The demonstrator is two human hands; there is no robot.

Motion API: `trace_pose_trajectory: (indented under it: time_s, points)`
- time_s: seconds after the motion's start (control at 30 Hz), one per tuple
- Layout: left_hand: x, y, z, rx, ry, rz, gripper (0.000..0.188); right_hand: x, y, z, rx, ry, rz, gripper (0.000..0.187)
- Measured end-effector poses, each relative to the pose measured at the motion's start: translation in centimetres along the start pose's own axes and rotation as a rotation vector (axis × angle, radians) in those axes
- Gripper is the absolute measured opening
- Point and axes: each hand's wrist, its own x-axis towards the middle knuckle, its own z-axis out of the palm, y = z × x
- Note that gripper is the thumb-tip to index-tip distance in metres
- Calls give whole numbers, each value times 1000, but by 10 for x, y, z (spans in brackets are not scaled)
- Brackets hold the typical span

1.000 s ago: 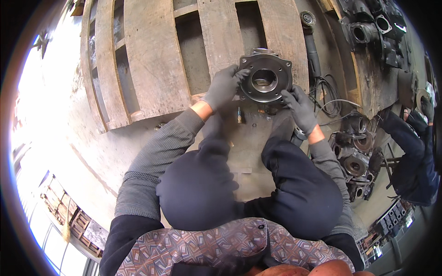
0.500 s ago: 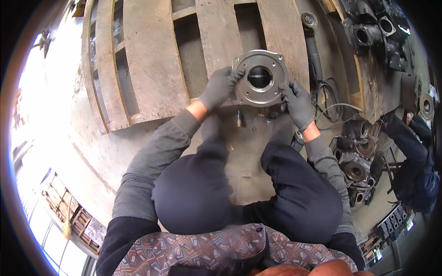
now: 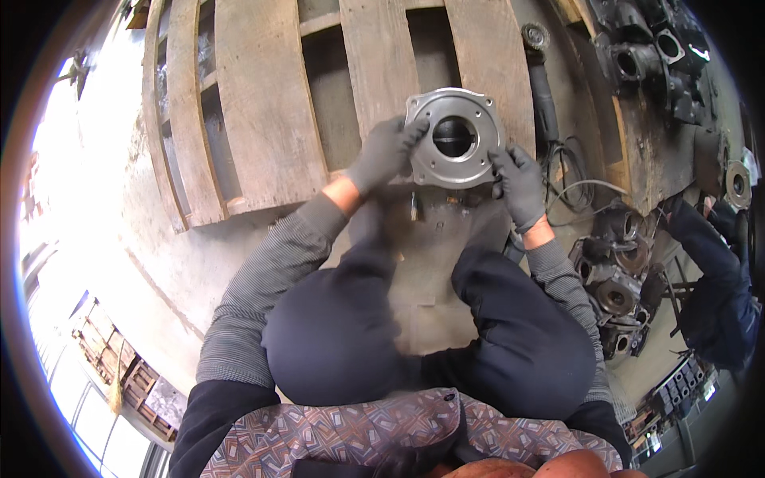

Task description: The person sits on the floor and uses a handheld rotary tool with a wire brush to clean the interior and exterior surfaces of several metal engine parts. They pick up each part, rotate it to access different areas, and place it back on a wooden pallet after cleaning.

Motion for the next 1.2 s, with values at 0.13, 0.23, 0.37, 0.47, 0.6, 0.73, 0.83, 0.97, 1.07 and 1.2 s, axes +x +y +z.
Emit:
trace_pose_trajectory:
  time_s: [0.13, 0.23, 0.37, 0.47, 0.6, 0.73, 0.83, 0.97, 1.07, 1.2]
  points:
    - [-3, -13, 5, 107, -42, 135, 52, -13, 2, -3, -70, 5, 94, 25]
    - [-2, -26, 10, 87, -11, 217, 54, -12, 9, -5, -43, 19, 101, 24]
    - [-5, -29, 13, 10, -6, 149, 56, -5, 20, -10, 51, -42, 19, 23]
    - [-5, -25, 13, 41, 7, 178, 52, -2, 25, -12, -5, -30, 22, 22]
    - [2, -27, 7, 71, -73, 39, 52, 2, 30, -17, -28, -76, -13, 18]
    - [13, -28, -10, 299, -30, 424, 52, 25, 27, -54, 205, -28, -137, 18]
    - [-2, -26, -25, -115, -49, 119, 53, 85, 9, -106, -527, 390, -338, 34]
    - [-7, -7, -34, -48, 9, -62, 57, 166, 11, -132, -1185, 392, -244, 66]
    - [-6, -1, -33, -43, -37, -59, 57, 197, 20, -138, -1008, 184, -28, 75]
    - [2, -4, -35, -91, -36, -57, 56, 205, 31, -136, -1016, 256, -92, 76]
